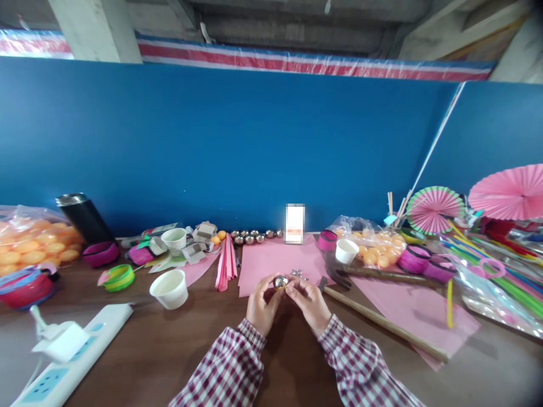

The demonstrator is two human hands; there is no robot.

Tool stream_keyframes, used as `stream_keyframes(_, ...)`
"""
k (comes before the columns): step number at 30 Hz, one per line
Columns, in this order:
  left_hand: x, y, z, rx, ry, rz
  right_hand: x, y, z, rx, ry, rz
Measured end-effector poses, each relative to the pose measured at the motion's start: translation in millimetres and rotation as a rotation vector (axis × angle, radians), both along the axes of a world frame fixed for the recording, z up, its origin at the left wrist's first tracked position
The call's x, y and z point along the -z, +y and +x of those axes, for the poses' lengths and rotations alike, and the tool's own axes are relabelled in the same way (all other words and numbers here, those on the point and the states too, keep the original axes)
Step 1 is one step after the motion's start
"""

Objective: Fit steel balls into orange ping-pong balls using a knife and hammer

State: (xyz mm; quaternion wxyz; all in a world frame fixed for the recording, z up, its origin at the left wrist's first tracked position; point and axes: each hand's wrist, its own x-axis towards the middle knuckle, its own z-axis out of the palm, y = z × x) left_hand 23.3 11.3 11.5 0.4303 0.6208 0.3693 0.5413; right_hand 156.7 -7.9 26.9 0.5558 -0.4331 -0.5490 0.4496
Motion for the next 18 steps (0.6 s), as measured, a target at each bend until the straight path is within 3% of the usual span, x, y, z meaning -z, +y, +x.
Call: stream_keyframes(18,-3.1,-0.4,0.0,-0.012,-0.004,0.002,-7.1,-2.8,-1.5,-0.082,0.029,0.023)
